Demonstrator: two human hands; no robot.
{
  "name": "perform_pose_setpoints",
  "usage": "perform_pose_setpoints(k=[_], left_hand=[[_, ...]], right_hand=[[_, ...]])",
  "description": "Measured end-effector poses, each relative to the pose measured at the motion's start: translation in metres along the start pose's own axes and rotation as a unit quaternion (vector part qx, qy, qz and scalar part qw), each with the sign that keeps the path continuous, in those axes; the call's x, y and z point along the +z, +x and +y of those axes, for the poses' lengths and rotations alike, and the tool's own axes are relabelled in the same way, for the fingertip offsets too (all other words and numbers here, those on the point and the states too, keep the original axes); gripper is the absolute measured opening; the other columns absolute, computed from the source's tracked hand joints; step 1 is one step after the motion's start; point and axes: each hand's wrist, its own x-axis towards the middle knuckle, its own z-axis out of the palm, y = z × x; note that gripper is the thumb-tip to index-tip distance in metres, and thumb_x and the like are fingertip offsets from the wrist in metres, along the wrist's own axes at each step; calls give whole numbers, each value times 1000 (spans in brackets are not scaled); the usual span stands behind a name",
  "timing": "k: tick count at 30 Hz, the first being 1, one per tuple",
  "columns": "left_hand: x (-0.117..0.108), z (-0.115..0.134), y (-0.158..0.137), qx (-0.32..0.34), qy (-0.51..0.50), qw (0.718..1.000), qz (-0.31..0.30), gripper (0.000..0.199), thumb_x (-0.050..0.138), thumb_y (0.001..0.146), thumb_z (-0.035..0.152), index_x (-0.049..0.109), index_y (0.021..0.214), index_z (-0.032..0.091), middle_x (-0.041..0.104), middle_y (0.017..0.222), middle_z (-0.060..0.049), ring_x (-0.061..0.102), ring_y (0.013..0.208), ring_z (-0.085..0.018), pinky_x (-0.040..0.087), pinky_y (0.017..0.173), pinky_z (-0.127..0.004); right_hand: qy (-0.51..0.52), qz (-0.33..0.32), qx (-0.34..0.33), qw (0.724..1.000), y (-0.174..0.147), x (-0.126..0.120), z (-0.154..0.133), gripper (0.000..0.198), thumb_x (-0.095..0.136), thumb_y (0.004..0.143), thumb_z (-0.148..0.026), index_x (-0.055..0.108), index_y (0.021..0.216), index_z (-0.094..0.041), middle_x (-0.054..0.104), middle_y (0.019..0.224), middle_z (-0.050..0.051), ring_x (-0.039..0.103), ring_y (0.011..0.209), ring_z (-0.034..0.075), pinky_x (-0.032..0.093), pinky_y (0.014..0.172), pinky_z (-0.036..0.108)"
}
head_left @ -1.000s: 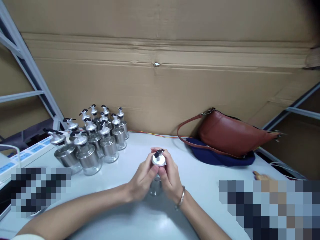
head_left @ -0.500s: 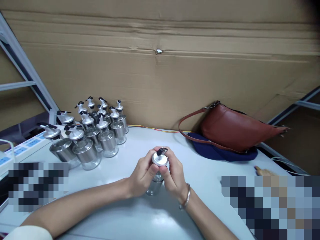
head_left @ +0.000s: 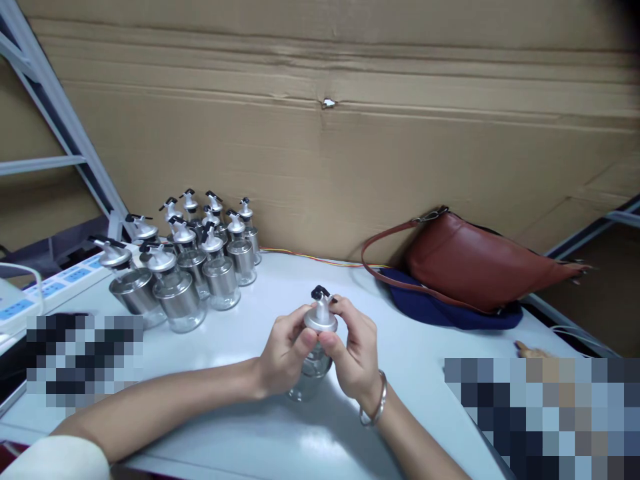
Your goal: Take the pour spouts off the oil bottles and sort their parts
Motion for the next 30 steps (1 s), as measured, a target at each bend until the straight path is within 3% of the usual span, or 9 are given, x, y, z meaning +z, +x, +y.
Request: perform_pose_setpoints(k=[7,13,17,22,26,30], left_hand=[[0,-3,-3,-17,-33,999,-23,59,39,82,71,55,81,14,58,63,-5,53,56,-14,44,52,-26],[5,-6,-8,9,-80,992,-94,59,38,87,64,59,96,10,60,64,-7,57,58,-15,45,54,-26],[6,-3,-7,12,-89,990,-108,47,37,90,59,53,92,14,57,64,-3,57,59,-14,47,57,-26],[-7,9,4,-7,-87,982,-167,41,38,89,59,45,88,18,51,62,1,55,58,-13,46,58,-27],[-33,26,24,-74,-11,968,-241,40,43,88,54,48,76,17,54,66,-1,56,64,-14,45,63,-27],[-64,48,45,-99,179,928,-311,26,61,82,40,50,74,17,56,80,-1,53,76,-14,41,72,-26]], right_hand=[[54,-16,59,997,5,-4,-1,48,47,85,-63,56,68,-19,46,54,-3,41,44,10,36,45,24],[168,18,248,954,2,-4,6,55,44,86,-62,49,53,-19,42,43,-3,42,38,10,35,39,23],[217,11,297,930,0,-4,14,51,49,83,-60,62,61,-16,55,50,1,52,46,14,43,46,25],[293,56,321,899,0,-4,21,42,50,83,-52,70,81,-15,67,67,6,61,59,17,50,54,28],[326,55,310,892,-1,-3,26,33,53,82,-44,69,89,-15,67,75,6,62,66,17,49,52,26],[319,37,314,894,-4,-1,27,35,52,83,-44,68,92,-14,65,74,6,60,63,17,48,53,28]])
